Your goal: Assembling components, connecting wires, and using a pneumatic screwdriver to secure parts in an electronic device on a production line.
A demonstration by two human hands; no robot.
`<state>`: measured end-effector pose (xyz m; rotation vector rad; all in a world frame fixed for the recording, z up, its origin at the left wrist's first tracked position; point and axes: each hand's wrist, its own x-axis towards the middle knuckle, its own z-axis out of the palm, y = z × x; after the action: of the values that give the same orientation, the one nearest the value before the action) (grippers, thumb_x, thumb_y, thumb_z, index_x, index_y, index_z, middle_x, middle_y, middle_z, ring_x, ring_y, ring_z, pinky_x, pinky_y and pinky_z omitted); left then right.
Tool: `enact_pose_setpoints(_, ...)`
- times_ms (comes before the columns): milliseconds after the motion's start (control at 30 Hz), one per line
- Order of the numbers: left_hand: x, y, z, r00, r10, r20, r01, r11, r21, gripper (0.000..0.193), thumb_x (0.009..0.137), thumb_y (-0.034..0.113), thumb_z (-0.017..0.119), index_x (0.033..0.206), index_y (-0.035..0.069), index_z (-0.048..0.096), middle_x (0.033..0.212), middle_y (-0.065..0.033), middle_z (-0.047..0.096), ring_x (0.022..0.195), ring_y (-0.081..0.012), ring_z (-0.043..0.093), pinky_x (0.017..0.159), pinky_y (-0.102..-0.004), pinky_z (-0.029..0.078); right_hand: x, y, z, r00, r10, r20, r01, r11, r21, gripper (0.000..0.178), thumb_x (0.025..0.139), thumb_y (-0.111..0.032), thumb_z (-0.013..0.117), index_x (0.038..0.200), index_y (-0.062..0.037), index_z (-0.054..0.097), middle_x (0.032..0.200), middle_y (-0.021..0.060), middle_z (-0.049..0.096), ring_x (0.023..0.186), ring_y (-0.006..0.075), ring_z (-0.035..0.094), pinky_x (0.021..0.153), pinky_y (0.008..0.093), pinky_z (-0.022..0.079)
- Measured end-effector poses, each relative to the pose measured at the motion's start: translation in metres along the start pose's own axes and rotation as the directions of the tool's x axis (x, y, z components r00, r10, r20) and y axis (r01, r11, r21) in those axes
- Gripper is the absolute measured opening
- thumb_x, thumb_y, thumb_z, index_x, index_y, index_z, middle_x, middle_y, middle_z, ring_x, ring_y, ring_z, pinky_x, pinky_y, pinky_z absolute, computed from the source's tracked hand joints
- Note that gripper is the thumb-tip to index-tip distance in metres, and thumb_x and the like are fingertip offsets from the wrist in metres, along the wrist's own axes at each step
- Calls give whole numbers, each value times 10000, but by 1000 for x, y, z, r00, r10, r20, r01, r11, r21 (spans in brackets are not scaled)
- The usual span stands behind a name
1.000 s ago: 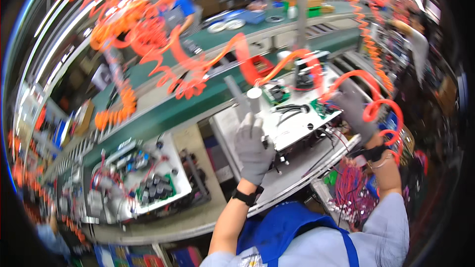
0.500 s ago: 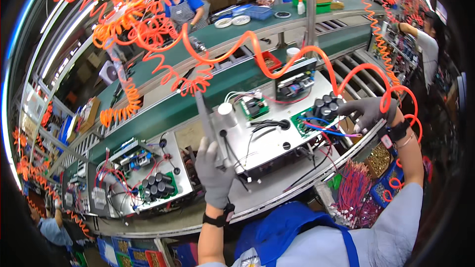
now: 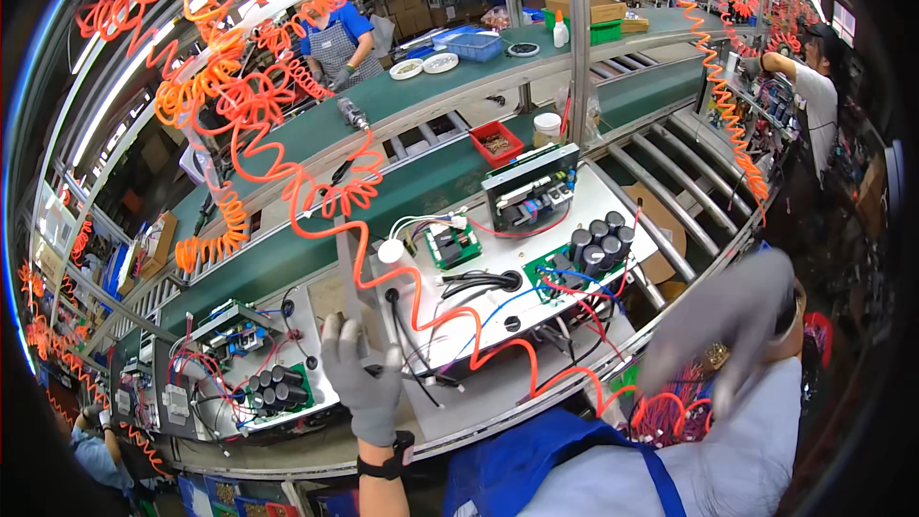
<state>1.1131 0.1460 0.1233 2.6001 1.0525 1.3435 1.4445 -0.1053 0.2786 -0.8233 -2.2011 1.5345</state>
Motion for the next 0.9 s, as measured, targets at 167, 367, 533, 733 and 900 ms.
enact_pose_setpoints(167, 23, 25, 9, 993, 62, -98, -56, 996, 69, 666, 738, 315, 727, 1259, -28, 496, 1328, -279, 462, 1162, -453, 490, 974, -504, 400, -68, 66, -69, 436, 130, -890, -77, 991, 107, 383, 935, -260, 592, 1202, 14, 592, 1063, 110, 659, 944, 154, 629, 821, 301, 510)
enact_pose_setpoints(367, 48, 41, 22, 993, -28, 115, -2, 966, 257, 672, 791, 399, 661, 1285, -17, 474, 1331, -276, 456, 1209, -463, 436, 1000, -529, 355, -106, 205, -133, 139, 431, -892, -224, 891, 395, 332, 914, -285, 599, 1090, -10, 662, 950, 67, 679, 760, 128, 633, 683, 267, 532)
enact_pose_setpoints(533, 50, 41, 34, 981, -59, 183, -18, 918, 395, 586, 801, 334, 590, 1257, -21, 492, 1256, -266, 522, 1143, -443, 507, 962, -507, 408, -93, 276, -174, 229, 337, -913, -382, 894, 234, 417, 886, -394, 597, 1095, -42, 678, 969, 81, 694, 867, 195, 654, 731, 351, 524)
enact_pose_setpoints(733, 45, 28, 41, 990, -48, 135, -21, 883, 468, 517, 825, 317, 586, 1207, -27, 532, 1209, -251, 555, 1093, -434, 544, 929, -494, 437, -34, 322, -244, 211, 474, -855, -890, 455, 33, 473, 896, -438, 494, 1080, -48, 687, 1063, 162, 680, 981, 344, 652, 873, 471, 478)
enact_pose_setpoints(900, 46, 22, 42, 987, -115, 112, 63, 920, 388, 541, 773, 369, 622, 1163, -3, 568, 1208, -264, 561, 1079, -442, 558, 903, -491, 454, -10, 340, -257, 205, 544, -813, -946, 323, -23, 351, 903, -319, 522, 1020, -36, 693, 1051, 184, 683, 990, 369, 653, 815, 492, 501)
